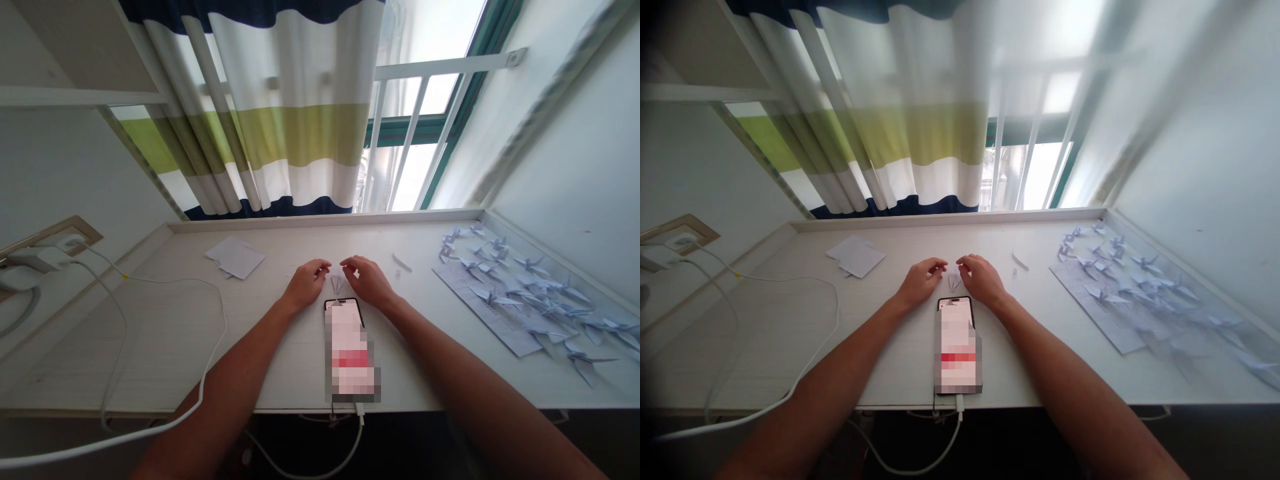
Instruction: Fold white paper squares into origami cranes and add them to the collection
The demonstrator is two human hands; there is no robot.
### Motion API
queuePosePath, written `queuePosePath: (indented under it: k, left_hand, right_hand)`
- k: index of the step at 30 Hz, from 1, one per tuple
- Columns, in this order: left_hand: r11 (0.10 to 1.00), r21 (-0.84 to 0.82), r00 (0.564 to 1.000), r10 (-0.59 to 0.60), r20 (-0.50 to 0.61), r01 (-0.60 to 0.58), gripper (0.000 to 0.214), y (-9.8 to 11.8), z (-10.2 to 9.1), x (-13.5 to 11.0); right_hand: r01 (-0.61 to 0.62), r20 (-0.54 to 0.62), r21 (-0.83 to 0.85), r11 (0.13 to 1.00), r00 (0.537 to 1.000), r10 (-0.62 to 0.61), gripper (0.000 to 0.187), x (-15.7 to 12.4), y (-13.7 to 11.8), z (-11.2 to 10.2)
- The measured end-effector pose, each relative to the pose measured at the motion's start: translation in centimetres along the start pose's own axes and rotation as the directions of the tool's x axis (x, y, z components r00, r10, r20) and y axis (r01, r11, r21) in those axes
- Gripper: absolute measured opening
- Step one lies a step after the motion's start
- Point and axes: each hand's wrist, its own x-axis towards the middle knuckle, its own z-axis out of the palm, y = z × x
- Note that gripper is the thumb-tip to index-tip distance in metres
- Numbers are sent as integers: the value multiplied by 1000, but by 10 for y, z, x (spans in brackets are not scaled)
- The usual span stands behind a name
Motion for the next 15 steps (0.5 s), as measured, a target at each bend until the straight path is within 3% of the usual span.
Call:
queuePosePath:
  k: [5,15]
  left_hand:
    - [981,112,978,141,156,-160,24,-13,-6,2]
    - [960,214,969,135,206,-179,17,-8,-9,2]
  right_hand:
    - [119,183,0,993,976,-117,23,-3,-1,-3]
    - [116,231,70,991,964,-129,24,-3,8,-9]
